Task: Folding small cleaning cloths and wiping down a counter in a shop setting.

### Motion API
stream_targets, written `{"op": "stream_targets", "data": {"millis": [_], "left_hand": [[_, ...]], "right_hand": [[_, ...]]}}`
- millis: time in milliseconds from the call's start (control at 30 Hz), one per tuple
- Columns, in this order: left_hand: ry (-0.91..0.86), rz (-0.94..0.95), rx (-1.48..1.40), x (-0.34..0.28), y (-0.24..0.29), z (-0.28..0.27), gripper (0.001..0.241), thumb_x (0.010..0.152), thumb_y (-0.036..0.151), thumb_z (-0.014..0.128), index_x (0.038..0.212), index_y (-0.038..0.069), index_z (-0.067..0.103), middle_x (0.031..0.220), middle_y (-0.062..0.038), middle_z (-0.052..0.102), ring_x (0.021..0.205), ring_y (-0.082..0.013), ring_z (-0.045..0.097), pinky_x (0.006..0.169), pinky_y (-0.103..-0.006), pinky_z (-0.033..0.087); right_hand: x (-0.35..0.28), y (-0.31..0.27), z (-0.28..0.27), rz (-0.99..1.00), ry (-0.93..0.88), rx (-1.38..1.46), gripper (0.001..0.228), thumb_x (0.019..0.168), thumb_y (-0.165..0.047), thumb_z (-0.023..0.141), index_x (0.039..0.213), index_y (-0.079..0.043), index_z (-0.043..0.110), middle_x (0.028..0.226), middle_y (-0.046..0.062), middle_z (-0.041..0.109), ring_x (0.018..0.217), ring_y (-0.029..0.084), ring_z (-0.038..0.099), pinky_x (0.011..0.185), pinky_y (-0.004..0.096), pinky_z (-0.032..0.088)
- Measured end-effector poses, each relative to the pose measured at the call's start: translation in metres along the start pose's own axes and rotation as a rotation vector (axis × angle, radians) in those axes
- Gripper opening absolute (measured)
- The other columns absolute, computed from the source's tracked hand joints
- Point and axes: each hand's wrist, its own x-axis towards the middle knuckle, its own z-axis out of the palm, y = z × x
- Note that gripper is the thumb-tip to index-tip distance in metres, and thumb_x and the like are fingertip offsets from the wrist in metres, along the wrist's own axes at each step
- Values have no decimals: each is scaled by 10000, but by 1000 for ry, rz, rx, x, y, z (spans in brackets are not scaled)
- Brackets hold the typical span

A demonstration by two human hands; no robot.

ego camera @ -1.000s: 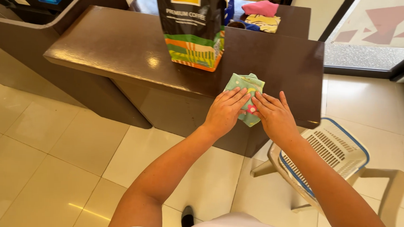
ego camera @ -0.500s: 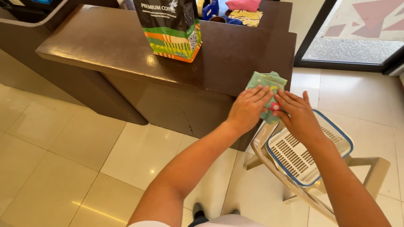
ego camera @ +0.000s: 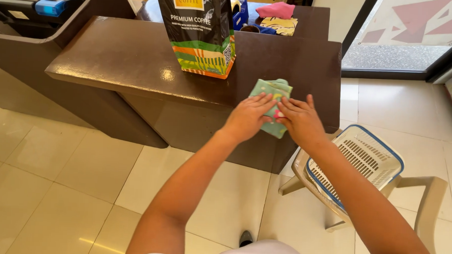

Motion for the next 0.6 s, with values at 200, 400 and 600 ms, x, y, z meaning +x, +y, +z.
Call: {"op": "stream_targets", "data": {"millis": [200,400,600], "left_hand": [[-242,-149,-43,-9,-26,-51,564,964,474,644,1452,196,590,1479,-67,598,1400,-313,529,1152,-487,425],[-142,-162,96,-4,-4,-39,540,973,482,627,1409,163,631,1406,-118,649,1336,-330,589,1087,-485,480],[-70,-247,161,18,49,3,539,982,471,570,1397,133,632,1423,-133,635,1357,-337,573,1086,-486,480]], "right_hand": [[40,-23,10,-5,-205,97,575,963,-507,633,1422,-161,638,1424,73,638,1323,298,577,1245,578,167],[39,-21,-9,-36,-251,83,513,1004,-452,592,1448,-194,612,1466,53,609,1373,287,531,1252,551,143],[7,8,-41,-71,-35,121,313,979,-348,678,1257,-217,735,1305,-13,706,1264,242,586,1256,463,266]]}}
